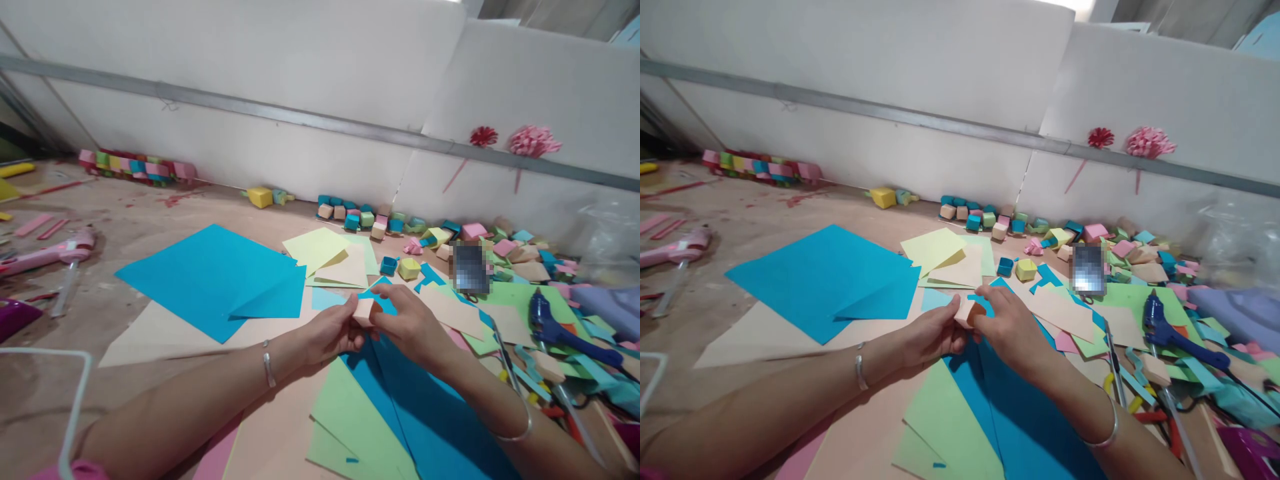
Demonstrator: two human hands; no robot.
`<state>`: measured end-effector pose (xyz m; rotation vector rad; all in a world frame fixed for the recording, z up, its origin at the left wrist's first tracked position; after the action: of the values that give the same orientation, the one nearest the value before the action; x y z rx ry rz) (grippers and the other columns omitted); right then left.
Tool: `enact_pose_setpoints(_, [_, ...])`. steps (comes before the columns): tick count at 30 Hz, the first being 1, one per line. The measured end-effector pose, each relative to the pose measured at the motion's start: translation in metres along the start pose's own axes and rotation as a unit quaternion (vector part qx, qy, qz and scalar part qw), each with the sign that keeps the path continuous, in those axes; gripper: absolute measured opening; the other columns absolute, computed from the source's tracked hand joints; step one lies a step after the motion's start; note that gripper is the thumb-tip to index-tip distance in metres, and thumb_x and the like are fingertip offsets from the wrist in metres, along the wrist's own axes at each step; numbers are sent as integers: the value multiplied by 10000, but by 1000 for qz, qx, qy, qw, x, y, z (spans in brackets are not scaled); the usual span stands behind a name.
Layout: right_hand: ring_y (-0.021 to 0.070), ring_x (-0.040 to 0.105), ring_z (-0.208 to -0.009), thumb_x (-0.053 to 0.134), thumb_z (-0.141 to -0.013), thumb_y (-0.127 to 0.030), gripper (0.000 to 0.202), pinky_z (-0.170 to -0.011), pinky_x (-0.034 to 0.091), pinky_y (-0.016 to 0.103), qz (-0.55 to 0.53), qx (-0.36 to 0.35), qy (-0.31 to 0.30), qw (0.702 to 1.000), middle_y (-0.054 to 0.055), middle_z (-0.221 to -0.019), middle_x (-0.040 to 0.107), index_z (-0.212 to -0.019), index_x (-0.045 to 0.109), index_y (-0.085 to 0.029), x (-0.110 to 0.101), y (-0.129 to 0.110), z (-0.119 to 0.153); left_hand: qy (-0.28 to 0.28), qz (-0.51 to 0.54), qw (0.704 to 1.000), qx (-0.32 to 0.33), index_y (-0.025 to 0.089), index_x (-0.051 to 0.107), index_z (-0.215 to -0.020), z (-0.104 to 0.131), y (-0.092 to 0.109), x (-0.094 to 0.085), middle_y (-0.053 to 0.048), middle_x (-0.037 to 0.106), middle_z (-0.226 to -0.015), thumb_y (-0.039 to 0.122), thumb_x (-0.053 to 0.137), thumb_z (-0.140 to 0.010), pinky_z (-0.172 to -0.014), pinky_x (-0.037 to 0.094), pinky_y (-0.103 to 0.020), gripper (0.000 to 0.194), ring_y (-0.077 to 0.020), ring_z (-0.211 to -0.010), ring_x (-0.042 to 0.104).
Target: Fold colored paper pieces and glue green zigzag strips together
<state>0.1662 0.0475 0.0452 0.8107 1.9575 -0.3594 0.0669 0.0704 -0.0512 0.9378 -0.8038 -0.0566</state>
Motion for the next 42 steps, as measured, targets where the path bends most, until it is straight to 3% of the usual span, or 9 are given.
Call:
enact_pose_setpoints(10, [289, 577, -1116, 572, -888, -187, 170, -890, 519, 417, -100, 87, -52, 990, 163, -1250, 591, -995, 703, -183, 9, 4, -1, 25, 9, 999, -21, 137, 567, -791, -1, -2, -3, -40, 604, -612, 694, 435, -891, -472, 359, -190, 582, -83, -463, 485])
enact_pose_setpoints(14, [224, 620, -1031, 518, -894, -169, 214, -850, 537, 348, -174, 134, -56, 974, 86, -1176, 638, -984, 696, -245, 9, 1, -5, 42, 17, 999, -16, 140, 570, -855, -6, 0, -9, -21, 585, -602, 639, 459, -916, -465, 376, -197, 515, -95, -467, 506])
enact_pose_setpoints(21, [215, 608, -1019, 487, -943, -228, 173, -849, 519, 342, -188, 195, 94, 958, 111, -1094, 626, -919, 654, -193, -10, 45, 2, -11, -103, 995, 0, 102, 681, -882, 12, 9, 11, -84, 662, -732, 512, 547, -908, -487, 347, -198, 433, -73, -485, 471])
enact_pose_setpoints(23, [220, 601, -986, 517, -933, -258, 159, -749, 527, 322, -163, 271, 109, 942, 116, -1074, 614, -888, 652, -188, -6, 71, 10, -39, -261, 962, 70, 139, 717, -881, 23, 17, 26, -88, 684, -765, 471, 596, -889, -578, 409, -231, 354, -133, -623, 572])
enact_pose_setpoints(26, [216, 599, -924, 549, -904, -231, 146, -729, 516, 326, -159, 284, 78, 942, 100, -982, 609, -834, 668, -182, 13, 86, 14, -175, -503, 820, 209, 182, 740, -1040, 45, 19, 61, -136, 724, -1017, 382, 633, -884, -900, 444, -354, 275, -266, -989, 636])
enact_pose_setpoints(28, [203, 599, -903, 549, -891, -189, 148, -771, 507, 329, -162, 275, 51, 946, 80, -943, 617, -830, 684, -186, 29, 86, 16, -220, -595, 726, 265, 220, 658, -1249, 54, 14, 71, -145, 649, -1269, 370, 632, -890, -1068, 339, -434, 390, -330, -1219, 548])
enact_pose_setpoints(30, [200, 598, -906, 539, -885, -155, 159, -803, 495, 331, -161, 270, 31, 949, 76, -936, 628, -844, 691, -182, 41, 83, 19, -219, -639, 679, 288, 267, 541, -1385, 56, 9, 70, -124, 521, -1438, 410, 643, -877, -1153, 217, -495, 537, -366, -1365, 415])
enact_pose_setpoints(35, [211, 605, -949, 475, -878, -90, 284, -836, 482, 334, -149, 272, 4, 951, 80, -975, 660, -1040, 683, -196, 55, 79, 26, -216, -671, 658, 266, 316, 407, -1472, 50, 0, 57, -83, 388, -1535, 487, 613, -876, -1184, 50, -541, 653, -375, -1436, 294])
enact_pose_setpoints(42, [260, 591, -977, 423, -865, -100, 356, -840, 475, 397, -102, 331, 29, 938, 136, -1061, 636, -1182, 580, -145, 53, 88, 34, -214, -647, 684, 260, 328, 442, -1450, 50, 1, 55, -52, 392, -1535, 499, 600, -878, -1190, 27, -502, 617, -355, -1445, 279])
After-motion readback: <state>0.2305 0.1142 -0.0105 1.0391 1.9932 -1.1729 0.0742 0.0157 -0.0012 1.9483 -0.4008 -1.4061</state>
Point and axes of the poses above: each hand's wrist, its own z-axis away from the middle knuckle, its own x-axis out of the palm, y = z × x, the point moved 7 cm from there along -z, towards the middle knuckle
